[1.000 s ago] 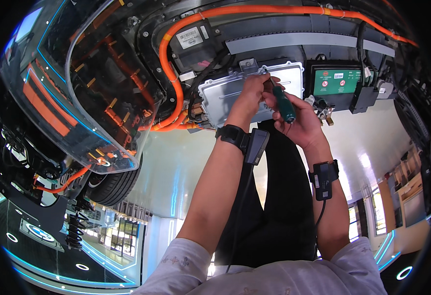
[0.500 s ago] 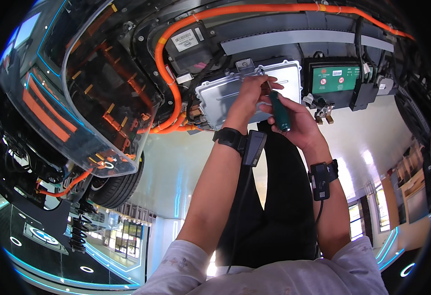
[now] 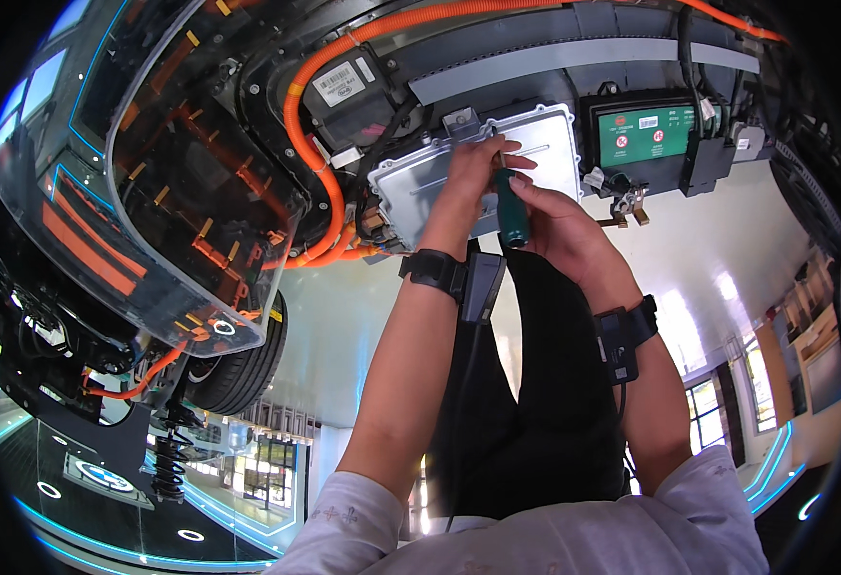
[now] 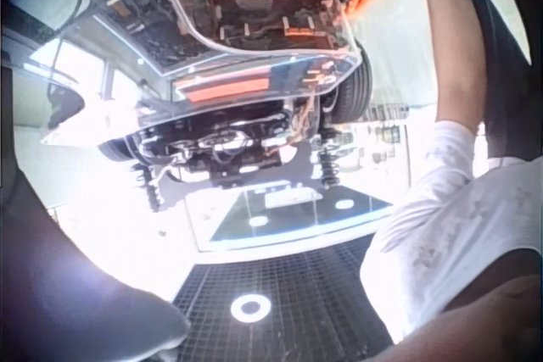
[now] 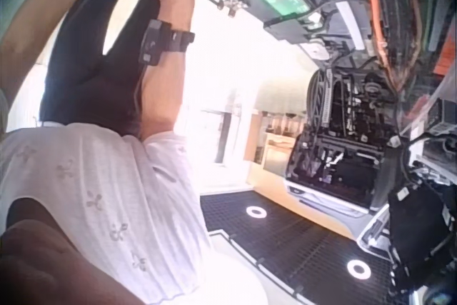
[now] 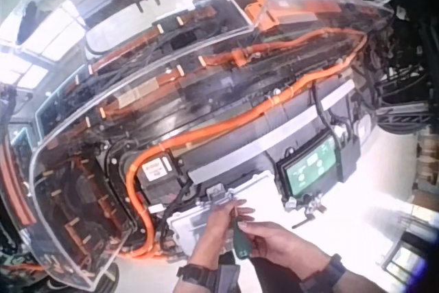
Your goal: Use a screwdriver to remove or tighten screws on a silver electronic module located underneath an electric vehicle.
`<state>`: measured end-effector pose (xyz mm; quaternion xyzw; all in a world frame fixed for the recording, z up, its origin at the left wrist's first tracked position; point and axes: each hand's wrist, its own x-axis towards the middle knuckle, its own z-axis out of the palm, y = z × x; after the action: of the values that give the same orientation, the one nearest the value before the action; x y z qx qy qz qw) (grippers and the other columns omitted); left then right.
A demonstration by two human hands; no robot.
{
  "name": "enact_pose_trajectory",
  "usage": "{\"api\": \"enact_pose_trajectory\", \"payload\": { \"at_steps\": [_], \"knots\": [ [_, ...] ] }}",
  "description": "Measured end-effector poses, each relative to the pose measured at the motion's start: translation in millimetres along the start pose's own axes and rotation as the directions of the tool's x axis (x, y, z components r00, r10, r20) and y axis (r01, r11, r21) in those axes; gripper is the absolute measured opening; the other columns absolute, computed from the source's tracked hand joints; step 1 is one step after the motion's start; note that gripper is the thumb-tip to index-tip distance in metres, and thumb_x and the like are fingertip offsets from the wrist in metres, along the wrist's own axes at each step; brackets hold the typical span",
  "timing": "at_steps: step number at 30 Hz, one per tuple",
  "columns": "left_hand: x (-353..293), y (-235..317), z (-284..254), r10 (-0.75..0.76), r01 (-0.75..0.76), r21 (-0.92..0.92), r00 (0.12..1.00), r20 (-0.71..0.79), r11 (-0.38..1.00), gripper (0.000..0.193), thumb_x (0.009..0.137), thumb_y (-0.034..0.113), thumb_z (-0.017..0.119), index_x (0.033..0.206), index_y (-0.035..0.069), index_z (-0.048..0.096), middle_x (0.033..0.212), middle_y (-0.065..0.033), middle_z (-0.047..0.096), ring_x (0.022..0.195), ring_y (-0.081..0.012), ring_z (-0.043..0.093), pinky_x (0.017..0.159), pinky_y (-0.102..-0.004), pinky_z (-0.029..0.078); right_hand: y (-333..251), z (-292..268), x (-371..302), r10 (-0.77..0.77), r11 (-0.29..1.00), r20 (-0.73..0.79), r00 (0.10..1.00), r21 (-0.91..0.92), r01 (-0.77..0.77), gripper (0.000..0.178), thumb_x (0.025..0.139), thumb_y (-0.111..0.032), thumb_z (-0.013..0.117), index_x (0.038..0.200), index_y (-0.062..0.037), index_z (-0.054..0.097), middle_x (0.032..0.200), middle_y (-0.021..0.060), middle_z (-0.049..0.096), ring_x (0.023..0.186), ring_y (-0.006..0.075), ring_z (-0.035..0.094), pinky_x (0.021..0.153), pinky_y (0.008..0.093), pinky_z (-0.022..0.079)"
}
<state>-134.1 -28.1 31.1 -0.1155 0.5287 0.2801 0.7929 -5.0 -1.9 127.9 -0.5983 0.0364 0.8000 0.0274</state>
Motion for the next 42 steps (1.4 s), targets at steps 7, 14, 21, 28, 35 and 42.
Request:
{"api": "enact_pose_trajectory", "payload": {
  "at_steps": [7, 14, 21, 28, 35, 42],
  "knots": [
    [-9.8, 13.2, 10.6, -0.067, 0.091, 0.178, 0.988, -0.138, 0.98, 0.033, 0.089, 0.026, 0.059, 0.106, -0.002, 0.063, 0.092, -0.0139, 0.07, 0.071, -0.0196, 0.066, 0.057, -0.0321, 0.053, 0.2, -5.5, -0.2, 0.006, 0.971, 0.081, 0.997, 0.237, -0.025, 0.041, 0.093, -0.038, 0.057, 0.118, -0.0058, 0.058, 0.089, 0.0046, 0.064, 0.075, 0.0131, 0.061, 0.07, 0.0277, 0.049],
    [0.8, 4.6, 4.5, -0.013, 0.017, 0.07, 0.999, -0.048, 0.997, 0.029, 0.087, 0.023, 0.062, 0.105, 0.0, 0.064, 0.09, -0.0132, 0.07, 0.067, -0.019, 0.064, 0.057, -0.032, 0.053, 10.7, -15.9, 5.0, 0.012, 0.986, 0.016, 1.0, 0.164, -0.014, 0.042, 0.095, -0.038, 0.052, 0.12, -0.0042, 0.056, 0.097, 0.009, 0.067, 0.079, 0.0153, 0.063, 0.072, 0.027, 0.05],
    [-4.3, 5.2, 8.7, -0.01, 0.033, 0.178, 0.992, -0.128, 0.984, 0.024, 0.085, 0.022, 0.063, 0.095, 0.0, 0.066, 0.086, -0.0126, 0.069, 0.067, -0.0182, 0.062, 0.062, -0.0305, 0.052, 4.0, -14.7, -0.8, 0.046, 0.972, 0.167, 0.985, 0.222, -0.082, 0.044, 0.097, -0.036, 0.049, 0.126, -0.003, 0.052, 0.102, 0.0106, 0.067, 0.084, 0.0182, 0.065, 0.075, 0.0293, 0.051],
    [-3.5, 3.0, 12.1, 0.074, -0.042, 0.181, 0.983, -0.171, 0.983, 0.025, 0.086, 0.022, 0.064, 0.095, -0.001, 0.064, 0.085, -0.012, 0.069, 0.063, -0.0181, 0.061, 0.061, -0.0288, 0.051, 10.1, -17.8, 3.0, -0.044, 0.986, 0.093, 0.995, 0.163, 0.029, 0.037, 0.099, -0.032, 0.044, 0.121, -0.0025, 0.053, 0.105, 0.0136, 0.066, 0.085, 0.0208, 0.066, 0.075, 0.0324, 0.052],
    [-4.6, 0.6, 10.3, 0.091, -0.063, 0.165, 0.982, -0.166, 0.984, 0.023, 0.091, 0.016, 0.058, 0.096, -0.007, 0.057, 0.08, -0.0169, 0.069, 0.061, -0.0227, 0.067, 0.045, -0.0313, 0.05, 16.4, -16.9, 5.8, 0.015, 0.964, 0.18, 0.984, 0.258, -0.062, 0.04, 0.098, -0.035, 0.048, 0.121, -0.0036, 0.053, 0.111, 0.013, 0.065, 0.09, 0.0198, 0.065, 0.072, 0.032, 0.051],
    [-4.9, 0.8, 14.4, 0.095, -0.071, 0.158, 0.984, -0.149, 0.985, 0.03, 0.092, 0.015, 0.055, 0.106, -0.01, 0.049, 0.084, -0.0192, 0.069, 0.063, -0.0259, 0.068, 0.044, -0.0326, 0.051, 18.8, -17.5, 4.7, -0.048, 0.996, 0.14, 0.989, 0.078, 0.037, 0.043, 0.098, -0.035, 0.046, 0.125, -0.0035, 0.052, 0.115, 0.0114, 0.065, 0.093, 0.0203, 0.065, 0.081, 0.0321, 0.048]
  ]
}}
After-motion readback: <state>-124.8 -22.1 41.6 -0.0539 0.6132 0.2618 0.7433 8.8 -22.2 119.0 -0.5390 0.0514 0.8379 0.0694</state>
